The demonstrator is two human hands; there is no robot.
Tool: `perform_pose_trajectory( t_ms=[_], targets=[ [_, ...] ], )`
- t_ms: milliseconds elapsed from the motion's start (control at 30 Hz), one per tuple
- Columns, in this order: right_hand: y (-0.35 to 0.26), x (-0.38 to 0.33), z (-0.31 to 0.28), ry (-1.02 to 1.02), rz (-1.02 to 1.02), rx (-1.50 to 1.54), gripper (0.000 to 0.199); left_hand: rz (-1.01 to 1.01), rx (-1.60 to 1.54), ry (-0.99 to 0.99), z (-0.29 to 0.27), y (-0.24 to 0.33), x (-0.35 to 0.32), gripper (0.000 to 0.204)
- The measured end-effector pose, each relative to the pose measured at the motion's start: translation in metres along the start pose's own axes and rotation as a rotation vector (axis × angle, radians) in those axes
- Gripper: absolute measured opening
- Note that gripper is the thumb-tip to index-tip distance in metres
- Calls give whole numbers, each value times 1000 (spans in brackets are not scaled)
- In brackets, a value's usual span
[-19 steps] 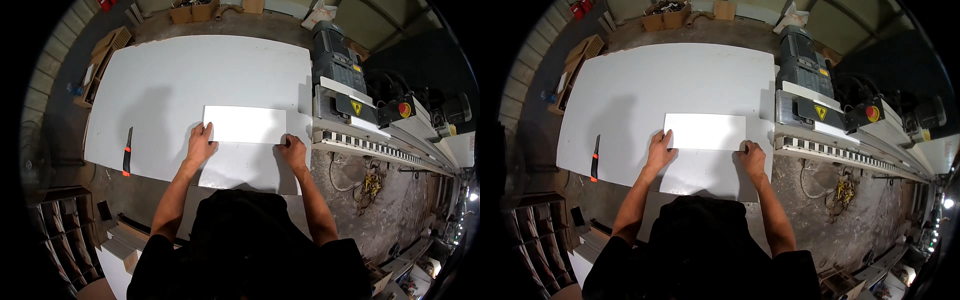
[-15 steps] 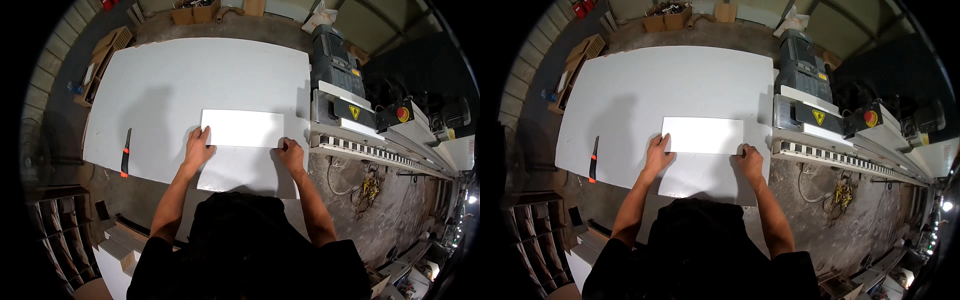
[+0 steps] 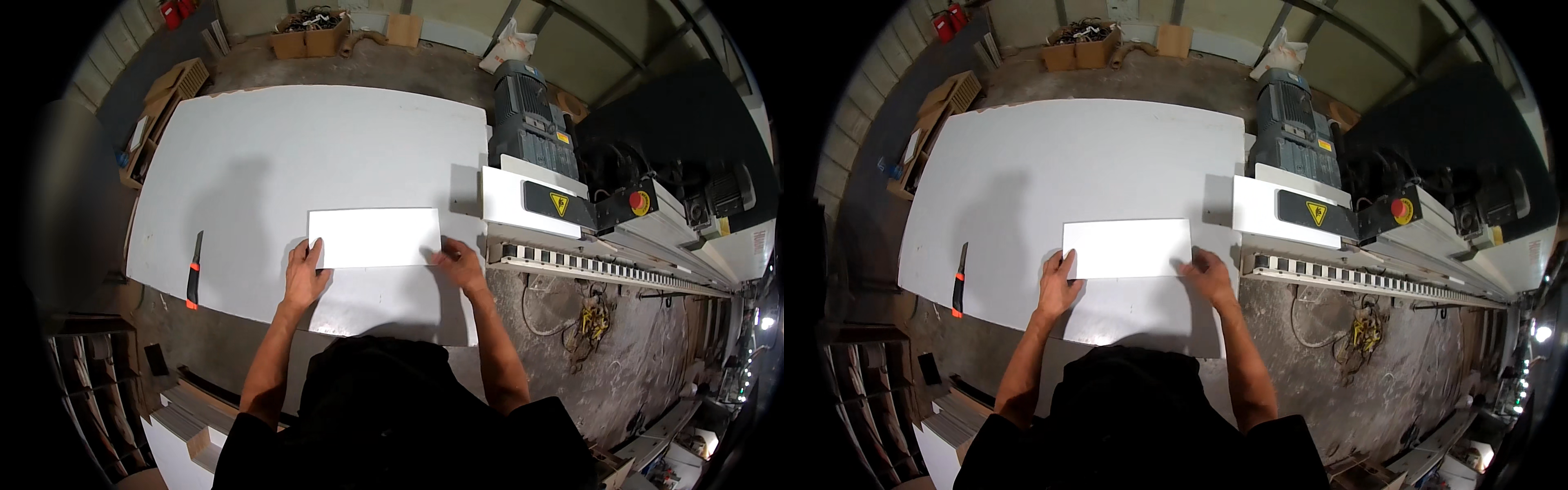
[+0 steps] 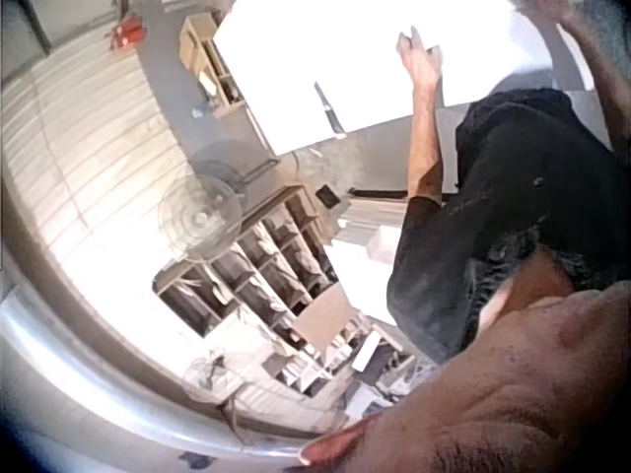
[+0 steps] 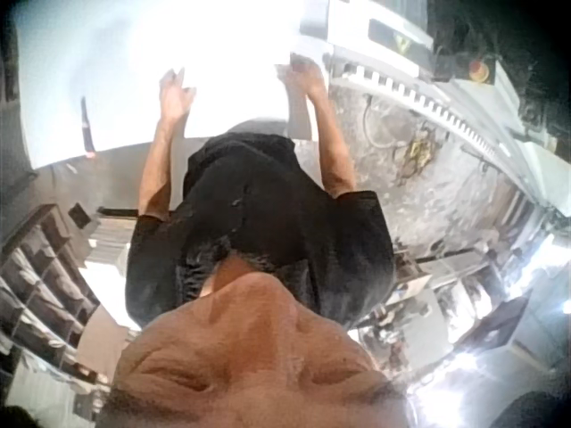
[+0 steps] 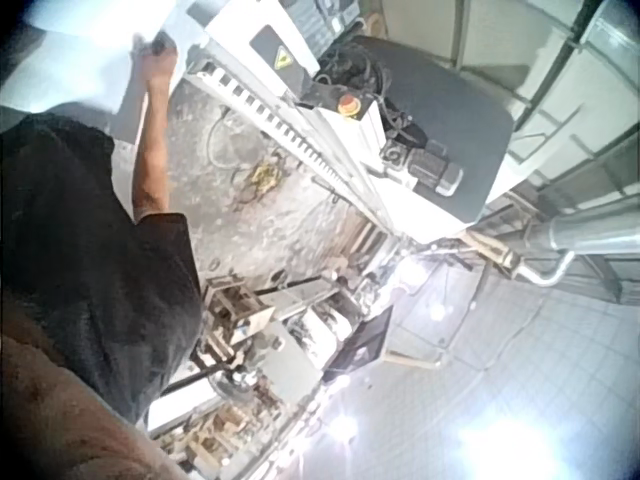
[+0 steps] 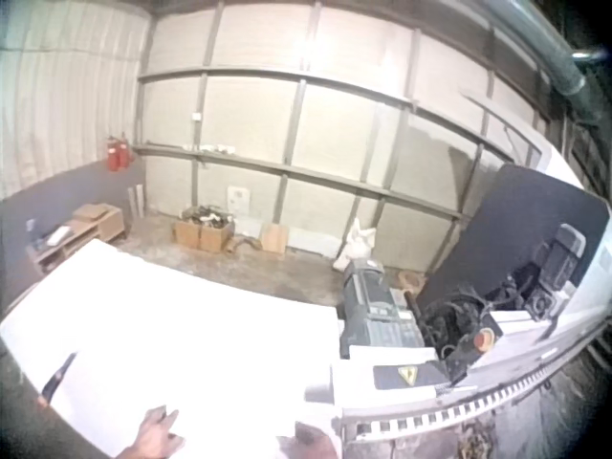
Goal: The person picks up white panels one at a time, checks the edges against a machine, and then stacks them on a pallet.
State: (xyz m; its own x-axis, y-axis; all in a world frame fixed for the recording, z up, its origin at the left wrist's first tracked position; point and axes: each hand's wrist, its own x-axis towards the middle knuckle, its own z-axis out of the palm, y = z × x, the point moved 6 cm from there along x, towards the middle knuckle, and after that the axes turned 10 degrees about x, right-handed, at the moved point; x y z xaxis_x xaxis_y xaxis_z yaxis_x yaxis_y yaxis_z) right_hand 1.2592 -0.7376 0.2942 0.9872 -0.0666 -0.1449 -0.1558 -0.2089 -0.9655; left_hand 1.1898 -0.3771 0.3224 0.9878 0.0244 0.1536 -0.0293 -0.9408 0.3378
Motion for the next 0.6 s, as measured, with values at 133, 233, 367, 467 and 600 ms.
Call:
perform_pose_trajectory(
  t_ms=[133,233,367,467,600],
  targets=[
    [-10,30,-21,45,246,1112,21,18,52,140,-22,17,-5,65],
    [4,56,-27,70,320,1403,19,32,-142,139,-19,30,-4,61],
    [35,67,-26,-23,321,1436,18,85,-535,9,-17,86,21,47],
    [7,14,28,-113,424,1239,14,-199,-999,-264,18,102,24,51],
    [-26,-76,92,-205,615,939,13,-327,-1358,-402,29,121,29,62]
  ],
)
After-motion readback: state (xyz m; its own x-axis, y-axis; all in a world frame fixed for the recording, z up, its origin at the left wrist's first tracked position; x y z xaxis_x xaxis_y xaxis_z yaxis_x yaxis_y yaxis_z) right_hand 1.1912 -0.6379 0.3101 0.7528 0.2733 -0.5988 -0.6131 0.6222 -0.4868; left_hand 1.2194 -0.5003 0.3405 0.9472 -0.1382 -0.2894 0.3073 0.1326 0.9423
